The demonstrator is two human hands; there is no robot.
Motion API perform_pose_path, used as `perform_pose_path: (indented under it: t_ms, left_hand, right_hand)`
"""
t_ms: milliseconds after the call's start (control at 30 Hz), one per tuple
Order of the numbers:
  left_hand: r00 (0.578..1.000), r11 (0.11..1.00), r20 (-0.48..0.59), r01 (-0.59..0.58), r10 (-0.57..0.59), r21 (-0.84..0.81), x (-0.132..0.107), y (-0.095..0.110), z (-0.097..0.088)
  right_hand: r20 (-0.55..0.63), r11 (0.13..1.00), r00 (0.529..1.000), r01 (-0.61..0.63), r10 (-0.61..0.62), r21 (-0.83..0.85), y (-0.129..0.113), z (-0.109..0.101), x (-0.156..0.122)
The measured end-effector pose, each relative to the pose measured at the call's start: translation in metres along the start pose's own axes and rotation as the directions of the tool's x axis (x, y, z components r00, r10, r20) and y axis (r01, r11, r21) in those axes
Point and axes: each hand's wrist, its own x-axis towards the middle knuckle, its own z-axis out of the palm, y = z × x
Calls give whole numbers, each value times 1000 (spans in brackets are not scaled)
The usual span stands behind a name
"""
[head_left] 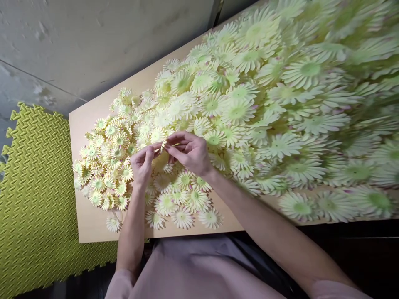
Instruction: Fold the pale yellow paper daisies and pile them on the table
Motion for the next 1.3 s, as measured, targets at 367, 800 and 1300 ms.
perform_pose_path:
  t_ms: [367,800,1300]
  left_hand:
    - [998,994,-51,-42,48,105,3,3,0]
    - [998,997,-53,-24,28,77,3,3,0]
    - [997,996,-80,-1,8,85,3,5,0]
  right_hand:
    - [65,995,998,-24,18,94,-1,-2,3]
    - [45,994,997,-61,57,95,-4,-5,4]
    - [43,996,998,-57,54,62,-5,-5,5]
